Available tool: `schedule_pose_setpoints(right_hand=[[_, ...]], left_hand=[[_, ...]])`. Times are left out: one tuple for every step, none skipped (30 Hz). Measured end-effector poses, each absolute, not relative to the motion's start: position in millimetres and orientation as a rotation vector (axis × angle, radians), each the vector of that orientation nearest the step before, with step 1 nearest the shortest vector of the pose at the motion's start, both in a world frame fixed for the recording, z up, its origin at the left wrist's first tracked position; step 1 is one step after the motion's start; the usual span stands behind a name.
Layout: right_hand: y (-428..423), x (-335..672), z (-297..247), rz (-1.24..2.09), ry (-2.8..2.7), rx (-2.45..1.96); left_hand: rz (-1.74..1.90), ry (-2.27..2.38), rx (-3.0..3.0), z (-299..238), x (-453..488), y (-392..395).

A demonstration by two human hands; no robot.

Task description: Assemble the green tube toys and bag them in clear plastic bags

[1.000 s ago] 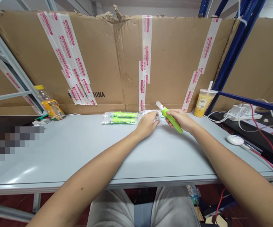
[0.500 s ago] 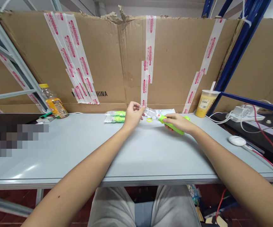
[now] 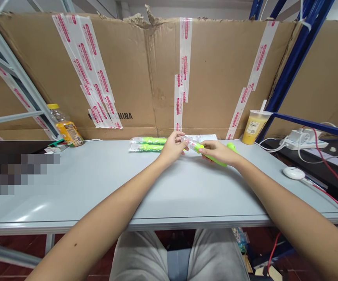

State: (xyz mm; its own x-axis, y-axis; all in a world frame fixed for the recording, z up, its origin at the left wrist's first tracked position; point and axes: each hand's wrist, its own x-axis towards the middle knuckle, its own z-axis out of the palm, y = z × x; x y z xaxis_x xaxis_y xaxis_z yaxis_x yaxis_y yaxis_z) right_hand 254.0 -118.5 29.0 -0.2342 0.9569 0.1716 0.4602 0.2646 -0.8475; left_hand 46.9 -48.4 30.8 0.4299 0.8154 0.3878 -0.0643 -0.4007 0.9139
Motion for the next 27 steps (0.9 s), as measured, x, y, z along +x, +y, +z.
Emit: schedule_pose_setpoints(right_hand=[[-118, 254, 29, 0.867, -1.808, -1.297], [-118, 254, 28, 0.857, -1.804, -1.302], [-118, 253, 29, 0.848, -1.810, -1.303], [-119, 252, 29, 0.839, -1.826, -1.301], [-119, 251, 29, 0.827, -1.847, -1.296], [-120, 250, 29, 0.808, -1.865, -1.290], [-120, 249, 29, 0.776, -1.877, -1.287], [-120, 248, 29, 0.729, -1.884, -1.288], [-120, 247, 28, 0.670, -1.890, -1.292], [-119, 246, 28, 0.606, -1.898, -1.296], [-118, 245, 27, 0.542, -1.908, -1.301], [-118, 245, 26, 0.485, -1.920, -1.307], [-117, 244, 25, 0.436, -1.936, -1.313], [-116, 244, 24, 0.397, -1.954, -1.321], [-116, 244, 24, 0.364, -1.974, -1.331], [-116, 243, 24, 0.338, -1.993, -1.340], [-117, 243, 24, 0.318, -2.013, -1.346], [-117, 242, 24, 0.304, -2.032, -1.348], [-118, 242, 24, 0.293, -2.048, -1.347], [-119, 241, 25, 0.286, -2.058, -1.347], [-119, 241, 25, 0.287, -2.062, -1.346], [-120, 242, 24, 0.295, -2.062, -1.349], [-120, 242, 23, 0.309, -2.058, -1.355], [-119, 243, 22, 0.330, -2.052, -1.363], [-118, 245, 21, 0.358, -2.044, -1.371], [-116, 246, 19, 0.388, -2.037, -1.378], [-115, 247, 17, 0.417, -2.035, -1.382]], left_hand=[[1.123, 0.651, 1.684, 31, 47, -48], [1.117, 0.646, 1.671, 31, 47, -48], [1.110, 0.644, 1.669, 32, 46, -47], [1.100, 0.646, 1.676, 32, 46, -48], [1.090, 0.653, 1.687, 33, 46, -48], [1.079, 0.663, 1.693, 33, 45, -49], [1.068, 0.676, 1.690, 34, 45, -50], [1.056, 0.689, 1.680, 35, 46, -51], [1.039, 0.703, 1.668, 35, 46, -51], [1.020, 0.729, 1.662, 36, 47, -52], [1.003, 0.770, 1.664, 36, 47, -52], [0.990, 0.827, 1.674, 36, 48, -52], [0.980, 0.897, 1.693, 35, 47, -51], [0.968, 0.973, 1.721, 35, 47, -51], [0.954, 1.049, 1.759, 35, 46, -50], [0.936, 1.115, 1.808, 35, 44, -49], [0.910, 1.166, 1.865, 35, 43, -49], [0.884, 1.205, 1.921, 36, 41, -49], [0.862, 1.225, 1.968, 37, 39, -49], [0.848, 1.223, 2.000, 39, 37, -49], [0.835, 1.196, 2.015, 40, 36, -49], [0.817, 1.143, 2.018, 41, 34, -49], [0.790, 1.078, 2.015, 41, 33, -48], [0.759, 1.009, 2.010, 42, 31, -48], [0.728, 0.944, 2.006, 41, 29, -47], [0.702, 0.883, 2.006, 41, 28, -47], [0.682, 0.829, 2.013, 39, 27, -46]])
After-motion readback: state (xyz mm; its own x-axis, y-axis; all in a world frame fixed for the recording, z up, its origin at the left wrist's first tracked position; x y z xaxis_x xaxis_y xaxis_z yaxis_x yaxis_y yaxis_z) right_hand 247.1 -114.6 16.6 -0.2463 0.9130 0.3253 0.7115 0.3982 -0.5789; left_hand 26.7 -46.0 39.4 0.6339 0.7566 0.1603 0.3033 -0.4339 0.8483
